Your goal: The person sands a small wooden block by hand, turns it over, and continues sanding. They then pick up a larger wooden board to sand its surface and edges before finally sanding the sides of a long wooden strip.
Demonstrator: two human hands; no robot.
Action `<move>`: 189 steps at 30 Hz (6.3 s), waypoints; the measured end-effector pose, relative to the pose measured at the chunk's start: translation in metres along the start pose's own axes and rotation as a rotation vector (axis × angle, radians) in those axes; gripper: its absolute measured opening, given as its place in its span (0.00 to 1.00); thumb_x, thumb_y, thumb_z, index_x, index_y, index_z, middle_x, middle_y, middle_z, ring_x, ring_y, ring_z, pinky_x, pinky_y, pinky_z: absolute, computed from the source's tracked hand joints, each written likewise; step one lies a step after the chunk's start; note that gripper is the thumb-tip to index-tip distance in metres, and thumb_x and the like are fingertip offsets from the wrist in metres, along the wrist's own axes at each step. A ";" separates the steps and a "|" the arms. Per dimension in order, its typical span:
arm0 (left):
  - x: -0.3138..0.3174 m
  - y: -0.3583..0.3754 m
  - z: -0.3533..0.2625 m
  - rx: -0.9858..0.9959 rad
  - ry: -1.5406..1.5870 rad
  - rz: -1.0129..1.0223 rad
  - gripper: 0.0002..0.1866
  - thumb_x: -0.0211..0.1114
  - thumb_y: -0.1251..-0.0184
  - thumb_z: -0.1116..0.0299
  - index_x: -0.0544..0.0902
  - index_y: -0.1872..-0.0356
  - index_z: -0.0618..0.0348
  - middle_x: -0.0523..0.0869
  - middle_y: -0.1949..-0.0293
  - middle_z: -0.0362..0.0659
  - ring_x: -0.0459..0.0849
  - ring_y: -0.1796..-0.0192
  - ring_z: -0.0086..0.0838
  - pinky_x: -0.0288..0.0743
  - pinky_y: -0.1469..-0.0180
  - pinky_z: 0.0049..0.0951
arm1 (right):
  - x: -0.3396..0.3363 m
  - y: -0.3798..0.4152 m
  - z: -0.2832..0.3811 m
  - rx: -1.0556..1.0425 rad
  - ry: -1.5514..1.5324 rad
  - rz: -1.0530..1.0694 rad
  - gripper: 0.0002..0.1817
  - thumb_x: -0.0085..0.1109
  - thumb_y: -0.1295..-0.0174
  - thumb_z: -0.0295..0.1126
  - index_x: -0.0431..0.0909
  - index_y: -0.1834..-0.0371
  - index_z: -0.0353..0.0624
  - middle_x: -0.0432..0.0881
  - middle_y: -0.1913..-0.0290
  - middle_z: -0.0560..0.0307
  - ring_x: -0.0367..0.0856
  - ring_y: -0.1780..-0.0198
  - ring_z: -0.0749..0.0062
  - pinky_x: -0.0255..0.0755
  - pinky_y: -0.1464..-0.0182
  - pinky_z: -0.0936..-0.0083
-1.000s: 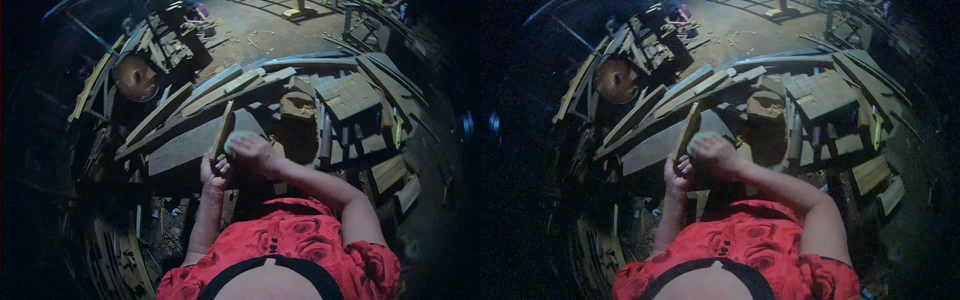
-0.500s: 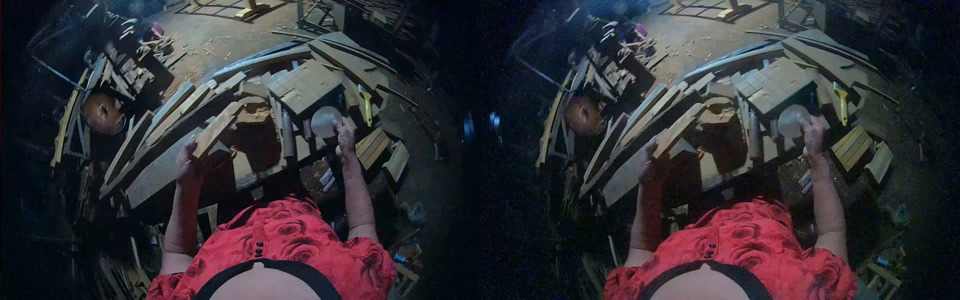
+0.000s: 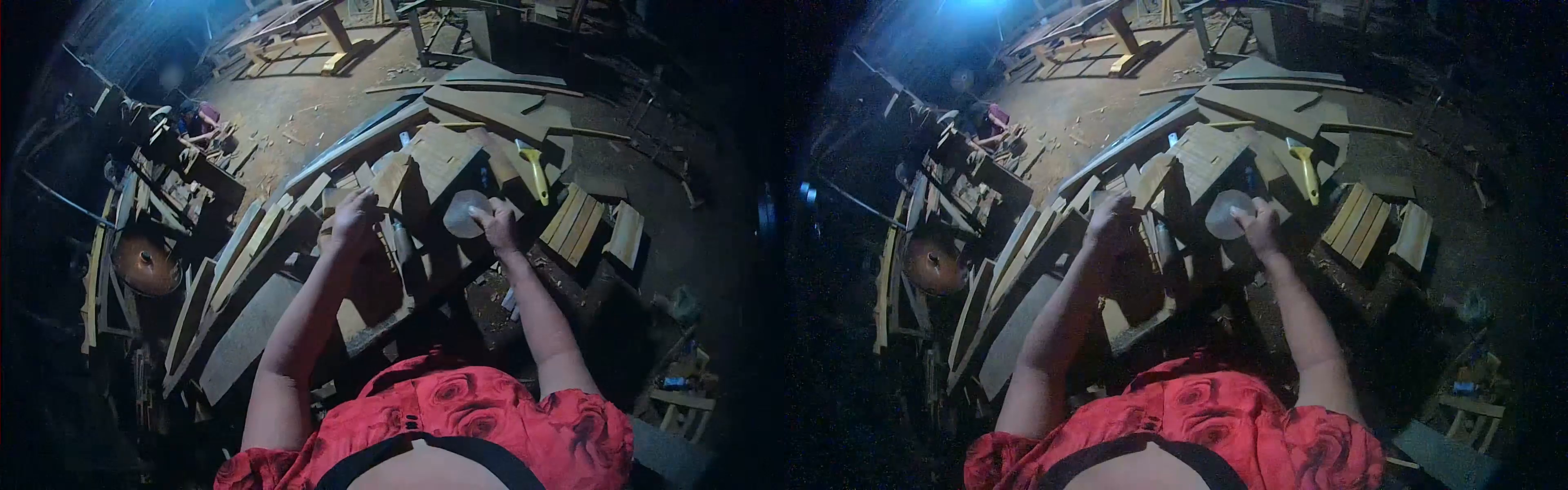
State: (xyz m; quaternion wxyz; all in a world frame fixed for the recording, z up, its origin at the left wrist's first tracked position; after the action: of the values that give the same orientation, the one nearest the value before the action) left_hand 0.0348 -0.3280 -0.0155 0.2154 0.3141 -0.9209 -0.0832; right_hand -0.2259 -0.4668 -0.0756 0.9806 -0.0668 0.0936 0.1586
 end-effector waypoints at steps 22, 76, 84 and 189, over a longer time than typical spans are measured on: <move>-0.094 0.234 -0.061 0.108 -0.225 -0.329 0.27 0.56 0.35 0.67 0.64 0.36 0.65 0.73 0.44 0.52 0.84 0.62 0.32 0.81 0.66 0.27 | -0.101 -0.233 -0.005 -0.310 0.515 0.070 0.14 0.67 0.54 0.28 0.80 0.64 0.34 0.82 0.68 0.57 0.76 0.67 0.74 0.70 0.62 0.73; -0.171 0.292 -0.044 0.631 0.146 -0.097 0.29 0.56 0.37 0.55 0.67 0.40 0.61 0.76 0.48 0.51 0.80 0.50 0.41 0.78 0.48 0.41 | 0.222 0.035 0.222 -0.287 0.084 1.435 0.12 0.68 0.56 0.30 0.78 0.70 0.36 0.78 0.71 0.60 0.76 0.66 0.75 0.69 0.61 0.78; -0.239 0.267 -0.041 0.591 0.079 -0.431 0.19 0.51 0.33 0.56 0.76 0.50 0.59 0.82 0.56 0.46 0.82 0.55 0.36 0.80 0.54 0.36 | 0.166 -0.035 0.246 -0.183 -0.687 0.903 0.16 0.58 0.45 0.28 0.75 0.53 0.35 0.81 0.59 0.55 0.80 0.59 0.72 0.74 0.55 0.76; -0.263 0.200 -0.035 0.432 0.618 -0.290 0.27 0.42 0.29 0.49 0.78 0.54 0.65 0.83 0.57 0.48 0.82 0.57 0.37 0.75 0.51 0.36 | 0.293 0.266 0.245 -1.241 0.182 0.561 0.23 0.63 0.52 0.36 0.75 0.51 0.43 0.79 0.51 0.49 0.76 0.45 0.54 0.67 0.42 0.63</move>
State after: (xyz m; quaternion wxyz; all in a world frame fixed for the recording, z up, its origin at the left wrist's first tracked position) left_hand 0.1284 -0.0094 -0.0168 0.3973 0.4890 -0.7552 0.1810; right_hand 0.0007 -0.0899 0.0759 0.6711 -0.6024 0.0811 0.4245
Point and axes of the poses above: each hand's wrist, its own y-axis away from the middle knuckle, its own x-axis out of the palm, z = x × y, the point moved 7 cm from there along -y, towards the middle knuckle
